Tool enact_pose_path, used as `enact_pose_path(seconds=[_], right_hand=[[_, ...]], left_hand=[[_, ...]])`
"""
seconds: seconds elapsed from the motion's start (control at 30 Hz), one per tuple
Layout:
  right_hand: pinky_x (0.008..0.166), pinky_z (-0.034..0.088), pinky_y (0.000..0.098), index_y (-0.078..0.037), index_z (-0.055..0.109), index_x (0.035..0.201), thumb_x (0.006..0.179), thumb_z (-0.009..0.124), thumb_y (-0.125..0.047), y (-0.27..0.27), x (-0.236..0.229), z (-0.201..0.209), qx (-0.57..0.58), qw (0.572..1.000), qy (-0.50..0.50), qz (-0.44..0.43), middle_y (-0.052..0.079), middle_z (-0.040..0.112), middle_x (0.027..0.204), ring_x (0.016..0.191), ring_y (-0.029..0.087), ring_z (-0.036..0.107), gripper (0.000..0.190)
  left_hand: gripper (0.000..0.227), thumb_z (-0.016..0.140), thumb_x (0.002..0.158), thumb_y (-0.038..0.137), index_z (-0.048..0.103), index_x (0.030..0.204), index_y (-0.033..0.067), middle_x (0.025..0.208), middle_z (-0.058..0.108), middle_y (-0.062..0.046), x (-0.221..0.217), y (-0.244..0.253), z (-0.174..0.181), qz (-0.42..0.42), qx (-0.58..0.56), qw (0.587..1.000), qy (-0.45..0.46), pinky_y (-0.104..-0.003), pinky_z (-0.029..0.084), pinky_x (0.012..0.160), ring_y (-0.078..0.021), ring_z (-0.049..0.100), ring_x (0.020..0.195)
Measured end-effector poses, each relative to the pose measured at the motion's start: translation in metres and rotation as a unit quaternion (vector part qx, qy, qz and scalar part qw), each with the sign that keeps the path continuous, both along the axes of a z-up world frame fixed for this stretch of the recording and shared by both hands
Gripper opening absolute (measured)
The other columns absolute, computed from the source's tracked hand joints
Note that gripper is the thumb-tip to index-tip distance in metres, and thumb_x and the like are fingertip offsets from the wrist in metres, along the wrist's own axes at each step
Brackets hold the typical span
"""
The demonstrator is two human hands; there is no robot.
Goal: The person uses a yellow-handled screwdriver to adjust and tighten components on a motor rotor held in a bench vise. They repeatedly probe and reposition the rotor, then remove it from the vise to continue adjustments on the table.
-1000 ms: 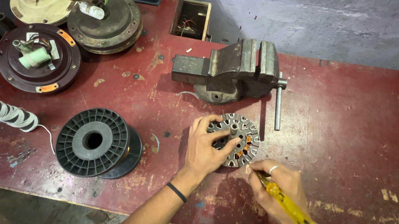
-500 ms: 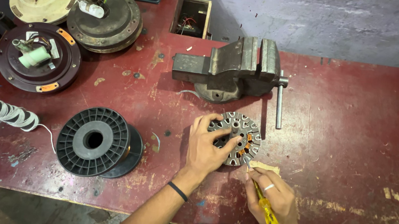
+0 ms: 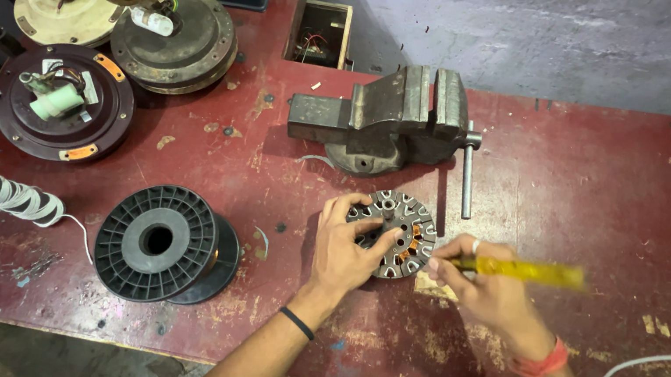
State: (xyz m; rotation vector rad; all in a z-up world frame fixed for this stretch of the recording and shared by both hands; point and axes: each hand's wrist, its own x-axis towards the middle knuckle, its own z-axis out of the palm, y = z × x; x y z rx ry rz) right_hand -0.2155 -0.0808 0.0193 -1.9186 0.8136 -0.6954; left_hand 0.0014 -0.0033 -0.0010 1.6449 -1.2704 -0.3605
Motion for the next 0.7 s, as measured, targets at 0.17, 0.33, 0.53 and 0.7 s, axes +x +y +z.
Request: enact_pose_path(seconds=[0.17, 0.33, 0.53, 0.7], right_hand=[[0.054, 0.058, 0.0248, 0.001, 0.070, 0.087, 0.086, 0.073, -0.004, -0.017, 0.017, 0.018, 0.157, 0.987, 0.032, -0.009, 0.010, 0.073, 0.072, 0.063, 0.012, 0.071, 0.006], [0.050, 0.056, 0.0244, -0.001, 0.072, 0.083, 0.084, 0.076, -0.005, -0.014, 0.008, 0.030, 0.002, 0.996, 0.075, 0.048, 0.007, 0.077, 0.069, 0.061, 0.011, 0.073, 0.006], [0.053, 0.058, 0.0269, 0.001, 0.075, 0.092, 0.085, 0.072, -0.006, 0.005, -0.017, 0.025, 0.007, 0.998, -0.060, -0.029, 0.008, 0.079, 0.077, 0.061, 0.012, 0.075, 0.010], [0.061, 0.055, 0.0238, 0.003, 0.074, 0.095, 0.085, 0.076, -0.003, 0.026, -0.010, 0.016, 0.052, 0.995, -0.018, -0.080, 0.007, 0.076, 0.079, 0.071, 0.009, 0.068, 0.012]], left_hand=[[0.040, 0.084, 0.076, 0.039, 0.082, 0.091, 0.0018, 0.125, 0.063, -0.007, 0.001, 0.000, 0.000, -0.001, 0.016, 1.000, 0.016, -0.039, 0.044, 0.104, -0.0272, 0.052, 0.123], [0.039, 0.084, 0.078, 0.039, 0.082, 0.091, 0.0021, 0.124, 0.064, -0.008, 0.003, 0.000, -0.001, 0.000, 0.003, 1.000, -0.003, -0.040, 0.043, 0.103, -0.0283, 0.053, 0.121], [0.037, 0.084, 0.078, 0.037, 0.082, 0.089, 0.0023, 0.120, 0.066, -0.008, 0.004, 0.000, -0.004, 0.013, -0.009, 1.000, -0.006, -0.041, 0.045, 0.101, -0.0296, 0.057, 0.118], [0.035, 0.084, 0.077, 0.037, 0.082, 0.088, 0.0037, 0.119, 0.067, -0.007, 0.003, -0.003, -0.004, 0.017, 0.002, 1.000, 0.000, -0.041, 0.046, 0.099, -0.0289, 0.058, 0.115]])
